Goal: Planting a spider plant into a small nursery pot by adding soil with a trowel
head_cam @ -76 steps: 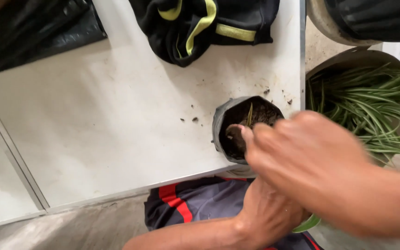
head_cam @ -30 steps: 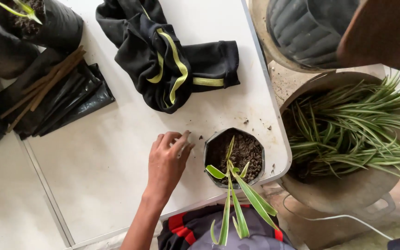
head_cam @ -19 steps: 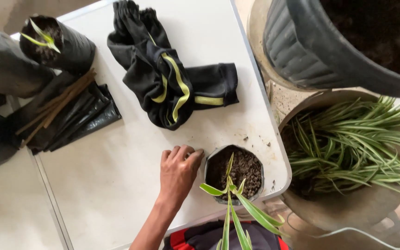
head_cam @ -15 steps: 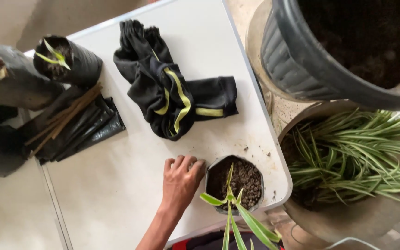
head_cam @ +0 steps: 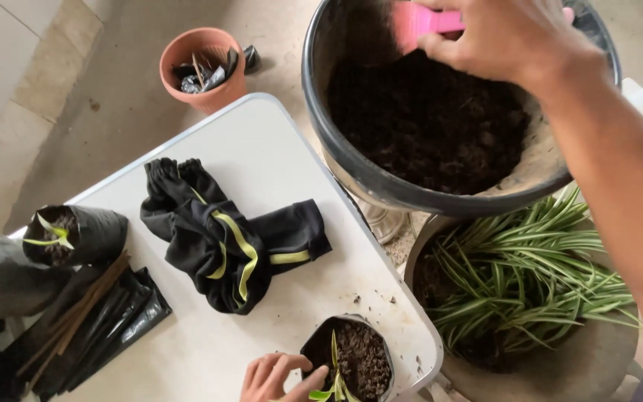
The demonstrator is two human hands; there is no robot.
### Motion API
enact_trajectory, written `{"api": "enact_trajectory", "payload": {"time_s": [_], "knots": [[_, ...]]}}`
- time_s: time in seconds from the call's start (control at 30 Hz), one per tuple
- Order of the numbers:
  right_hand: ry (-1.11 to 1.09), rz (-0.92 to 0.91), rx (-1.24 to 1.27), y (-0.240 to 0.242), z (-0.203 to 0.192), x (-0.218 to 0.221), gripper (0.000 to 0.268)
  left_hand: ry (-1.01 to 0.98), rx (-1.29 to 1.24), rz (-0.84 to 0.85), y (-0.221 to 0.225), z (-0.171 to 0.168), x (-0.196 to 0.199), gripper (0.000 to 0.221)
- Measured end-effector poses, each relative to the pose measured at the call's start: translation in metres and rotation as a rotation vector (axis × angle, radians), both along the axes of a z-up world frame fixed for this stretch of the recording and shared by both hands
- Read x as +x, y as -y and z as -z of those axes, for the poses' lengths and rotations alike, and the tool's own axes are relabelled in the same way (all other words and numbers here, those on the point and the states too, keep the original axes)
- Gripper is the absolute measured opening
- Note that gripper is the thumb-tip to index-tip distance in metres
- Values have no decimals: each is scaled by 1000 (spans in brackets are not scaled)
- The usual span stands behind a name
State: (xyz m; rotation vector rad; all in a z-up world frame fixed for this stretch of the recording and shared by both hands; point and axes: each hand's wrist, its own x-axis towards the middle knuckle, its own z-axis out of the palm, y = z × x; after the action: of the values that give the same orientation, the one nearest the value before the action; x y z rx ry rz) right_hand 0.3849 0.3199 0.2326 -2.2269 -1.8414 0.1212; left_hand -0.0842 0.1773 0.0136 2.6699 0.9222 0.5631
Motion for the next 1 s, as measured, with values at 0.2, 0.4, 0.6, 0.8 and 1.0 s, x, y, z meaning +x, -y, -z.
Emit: {"api": "enact_trajectory", "payload": {"time_s": [0.2,0.4,0.6,0.8,1.0], "knots": [[673,-55,-75,-18,22,19,55,378,65,-88,-66,-67,18,21],[627,49,-220,-33,40,21,41,343,130,103,-148,-168,129,50],[547,29,-103,-35,50,23,29,335,130,102,-245,-185,274,50],[355,29,-354,-25,23,-13,33,22,-57,-124,-276,-172,306,59],[343,-11,-294,-26,31,-16,31,30,-43,-103,-280,-169,306,58]]}}
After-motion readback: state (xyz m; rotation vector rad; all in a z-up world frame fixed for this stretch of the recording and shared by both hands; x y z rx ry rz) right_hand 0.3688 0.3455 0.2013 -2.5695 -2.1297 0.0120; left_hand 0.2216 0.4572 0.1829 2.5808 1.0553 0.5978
